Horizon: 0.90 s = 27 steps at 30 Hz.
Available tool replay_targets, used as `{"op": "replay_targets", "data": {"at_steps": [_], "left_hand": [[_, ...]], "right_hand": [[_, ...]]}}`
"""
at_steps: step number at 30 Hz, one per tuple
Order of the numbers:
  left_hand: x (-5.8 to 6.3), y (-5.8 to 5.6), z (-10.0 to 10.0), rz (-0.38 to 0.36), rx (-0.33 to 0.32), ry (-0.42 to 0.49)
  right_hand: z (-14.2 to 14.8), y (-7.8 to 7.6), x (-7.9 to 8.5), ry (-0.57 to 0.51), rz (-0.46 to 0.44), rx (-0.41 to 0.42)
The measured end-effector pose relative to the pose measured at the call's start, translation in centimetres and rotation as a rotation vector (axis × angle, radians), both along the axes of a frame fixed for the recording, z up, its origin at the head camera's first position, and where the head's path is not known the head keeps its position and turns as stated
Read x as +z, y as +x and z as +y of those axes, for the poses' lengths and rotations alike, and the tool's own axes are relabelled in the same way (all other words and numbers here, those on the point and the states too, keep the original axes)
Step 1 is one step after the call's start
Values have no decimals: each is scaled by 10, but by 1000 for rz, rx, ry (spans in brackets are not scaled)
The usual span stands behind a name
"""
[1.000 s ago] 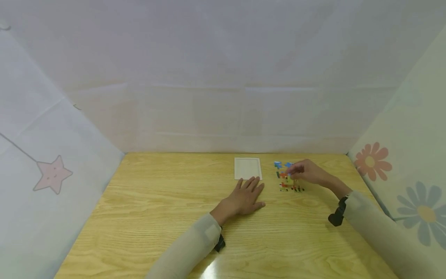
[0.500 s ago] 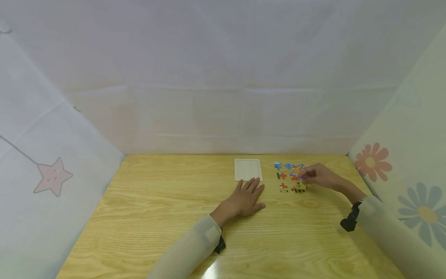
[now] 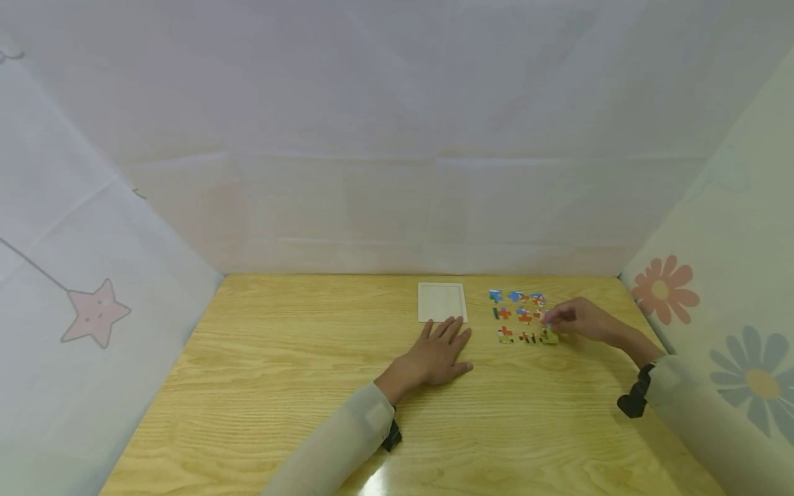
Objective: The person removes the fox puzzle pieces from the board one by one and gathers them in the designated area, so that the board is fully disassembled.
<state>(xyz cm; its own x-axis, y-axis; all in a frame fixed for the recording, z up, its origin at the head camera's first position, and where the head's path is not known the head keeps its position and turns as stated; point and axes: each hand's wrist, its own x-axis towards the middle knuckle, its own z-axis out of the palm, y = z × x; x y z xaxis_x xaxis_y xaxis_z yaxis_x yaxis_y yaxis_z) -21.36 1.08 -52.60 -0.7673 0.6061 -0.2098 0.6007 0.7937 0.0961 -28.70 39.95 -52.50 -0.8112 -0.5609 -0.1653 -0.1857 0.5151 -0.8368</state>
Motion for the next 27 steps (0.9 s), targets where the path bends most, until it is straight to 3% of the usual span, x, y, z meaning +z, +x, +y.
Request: {"op": "replay_targets", "data": {"at_steps": [6,16,27], "left_hand": [[-2,-1,0,-5,2,-3],[-2,-1,0,0,6,-11],[-4,-2,0,-5,3,-9]], "right_hand": [[6,0,-5,16,-6,-22],[10,-3,-16,52,104,-23],[7,-2,-17,87,170,-23]]}}
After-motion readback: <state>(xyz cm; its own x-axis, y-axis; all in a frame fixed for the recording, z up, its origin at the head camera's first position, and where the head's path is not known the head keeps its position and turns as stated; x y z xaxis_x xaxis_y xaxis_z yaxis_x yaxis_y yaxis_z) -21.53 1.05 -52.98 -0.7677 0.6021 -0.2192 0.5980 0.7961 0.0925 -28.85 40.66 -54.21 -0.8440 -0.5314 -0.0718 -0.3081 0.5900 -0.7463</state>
